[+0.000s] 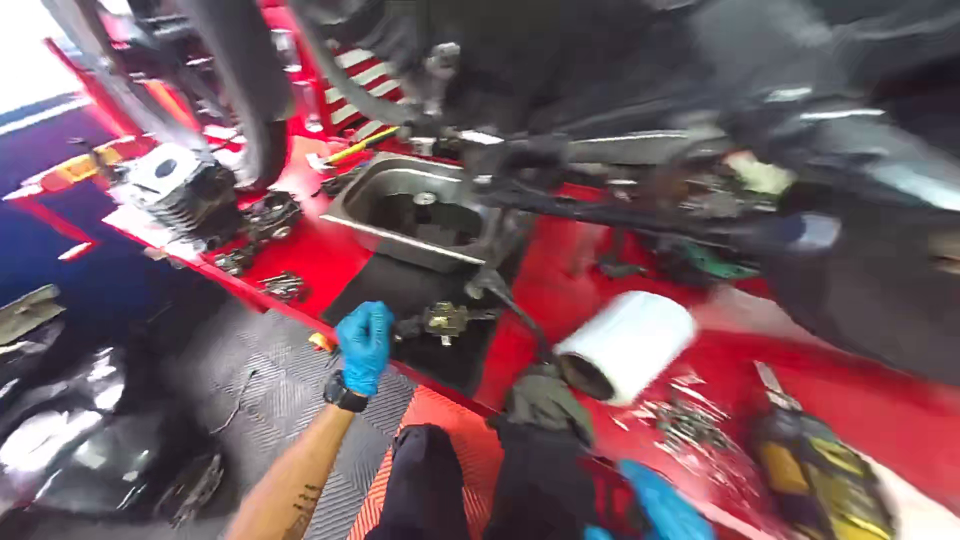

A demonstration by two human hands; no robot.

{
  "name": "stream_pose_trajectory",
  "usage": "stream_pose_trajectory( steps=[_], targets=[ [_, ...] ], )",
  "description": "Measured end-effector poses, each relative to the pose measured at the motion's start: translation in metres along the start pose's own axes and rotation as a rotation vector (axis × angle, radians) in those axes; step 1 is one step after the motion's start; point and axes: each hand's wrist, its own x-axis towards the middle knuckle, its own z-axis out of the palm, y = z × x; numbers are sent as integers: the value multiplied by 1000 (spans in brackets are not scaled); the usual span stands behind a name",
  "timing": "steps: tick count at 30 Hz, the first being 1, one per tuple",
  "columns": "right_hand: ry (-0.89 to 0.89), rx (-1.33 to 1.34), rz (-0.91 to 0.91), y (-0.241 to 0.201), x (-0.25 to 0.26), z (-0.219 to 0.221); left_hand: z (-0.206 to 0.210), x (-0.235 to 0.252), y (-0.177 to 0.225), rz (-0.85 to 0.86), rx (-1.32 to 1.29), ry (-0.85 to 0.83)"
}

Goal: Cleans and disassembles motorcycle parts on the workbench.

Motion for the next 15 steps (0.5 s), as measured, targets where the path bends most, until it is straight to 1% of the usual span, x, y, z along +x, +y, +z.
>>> stream_pose_trajectory(
  steps=[2, 3, 4, 6, 8, 10, 11, 12, 13, 15],
  targets=[
    [-63, 49, 53, -12, -28, -24, 12, 3, -1, -93, 68, -37],
    [-125, 80, 73, -14, -43, -33, 15, 5, -1, -136, 102, -43],
    [-231, 123, 109, -15, -56, -39, 16, 7, -2, -158, 151, -40],
    [-526, 150, 206, -9, -85, -42, 17, 7, -4, -198, 290, -39],
    [-788, 99, 325, 14, -121, -33, 18, 6, -1, -242, 417, -84],
    [-1007, 31, 485, 52, -150, -17, 19, 9, 4, -291, 508, -147],
    [-1089, -14, 568, 74, -159, -9, 20, 11, 5, -313, 536, -170],
    [-1134, -52, 648, 96, -165, -1, 21, 12, 6, -330, 553, -184],
    [-1137, -74, 714, 114, -170, 7, 21, 14, 5, -340, 568, -193],
    [-1087, -98, 795, 139, -178, 16, 23, 16, 5, -364, 584, -217]
  ],
)
